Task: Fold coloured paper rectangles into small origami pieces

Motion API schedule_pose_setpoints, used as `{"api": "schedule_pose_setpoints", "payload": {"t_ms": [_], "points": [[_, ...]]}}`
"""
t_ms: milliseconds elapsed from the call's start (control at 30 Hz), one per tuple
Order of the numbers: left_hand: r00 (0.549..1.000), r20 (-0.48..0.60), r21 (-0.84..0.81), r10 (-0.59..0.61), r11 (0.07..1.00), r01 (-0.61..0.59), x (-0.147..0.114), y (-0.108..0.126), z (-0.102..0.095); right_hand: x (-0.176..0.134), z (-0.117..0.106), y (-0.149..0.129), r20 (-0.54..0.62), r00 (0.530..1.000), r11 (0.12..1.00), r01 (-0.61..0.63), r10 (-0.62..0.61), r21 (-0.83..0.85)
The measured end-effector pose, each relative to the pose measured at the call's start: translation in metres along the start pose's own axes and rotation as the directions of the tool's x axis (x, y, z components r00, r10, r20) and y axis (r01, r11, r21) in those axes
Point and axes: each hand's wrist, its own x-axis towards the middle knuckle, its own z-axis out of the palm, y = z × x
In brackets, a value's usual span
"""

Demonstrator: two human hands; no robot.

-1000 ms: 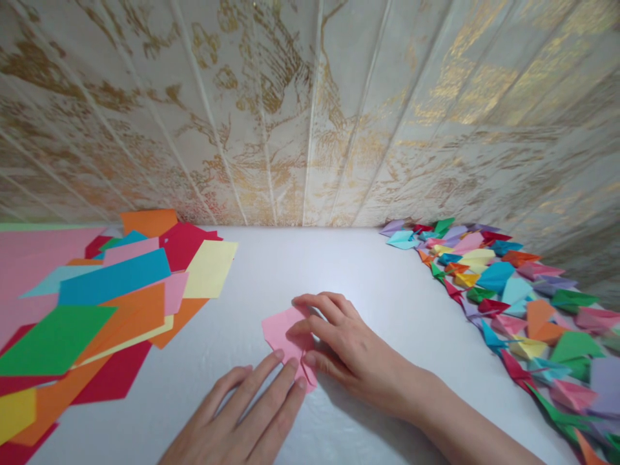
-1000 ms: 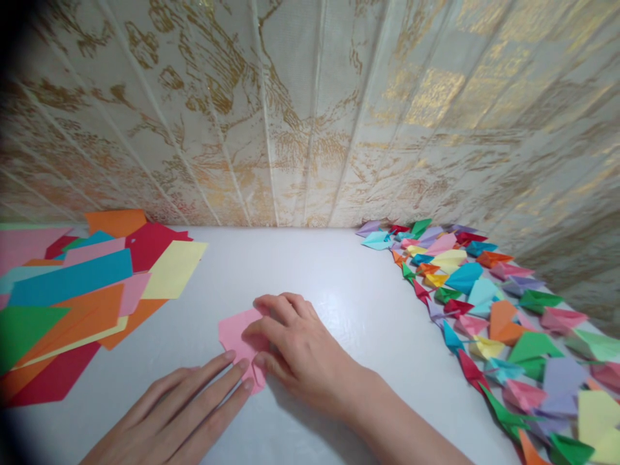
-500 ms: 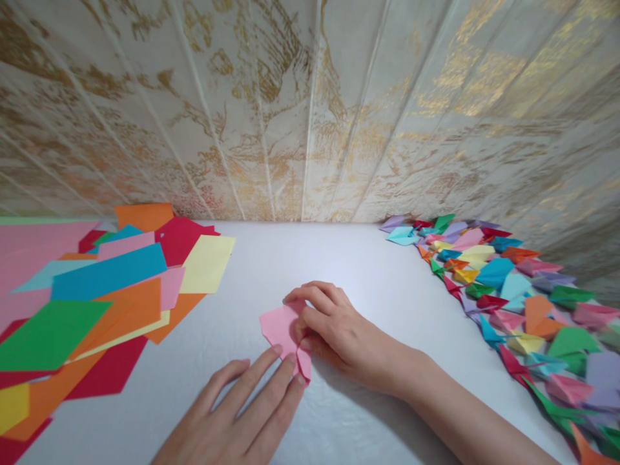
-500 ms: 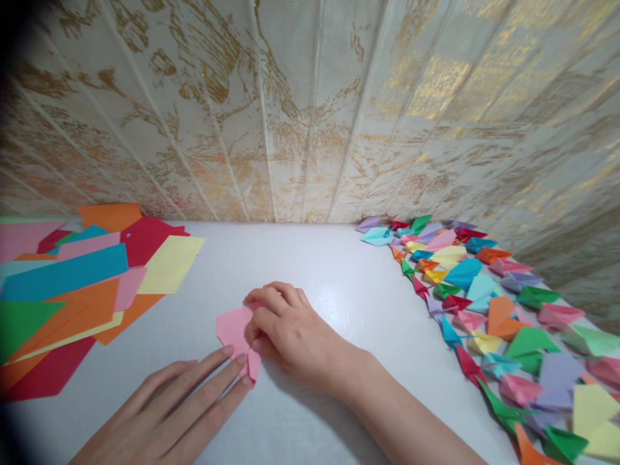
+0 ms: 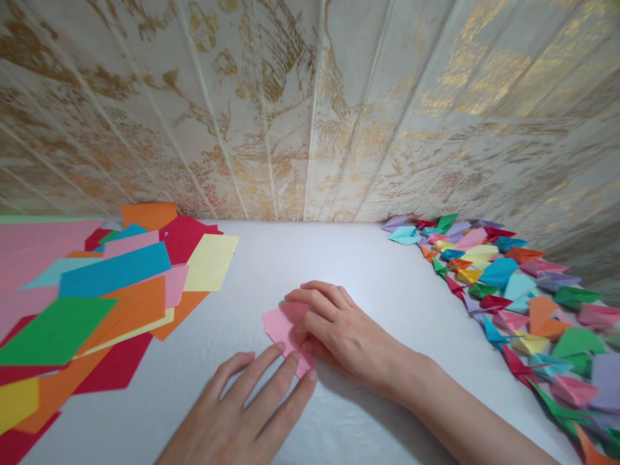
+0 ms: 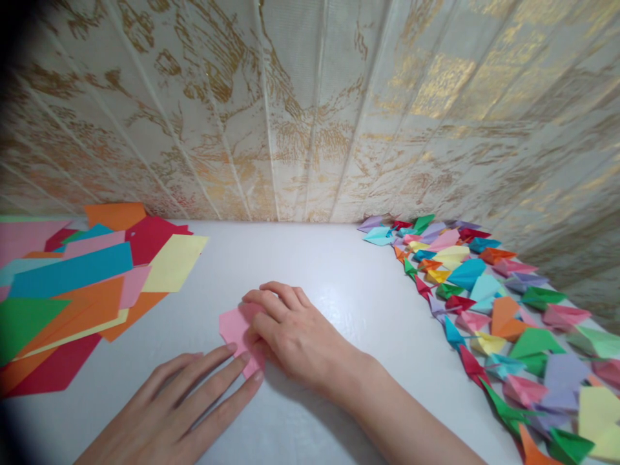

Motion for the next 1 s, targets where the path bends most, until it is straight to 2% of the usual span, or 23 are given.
{"api": "schedule_pose_setpoints", "payload": {"t_ms": [533, 1000], "points": [[0.999, -0.033, -0.027, 0.000, 1.000, -0.001, 0.004, 0.001, -0.003, -0.001, 0.001, -0.003, -0.034, 0.999, 0.998, -0.029, 0.031, 0.055], [1.000, 0.015, -0.027, 0.000, 1.000, 0.000, 0.013, -0.002, -0.009, 0.000, -0.001, -0.002, 0.003, 0.997, 0.991, -0.082, 0.082, 0.102]]}}
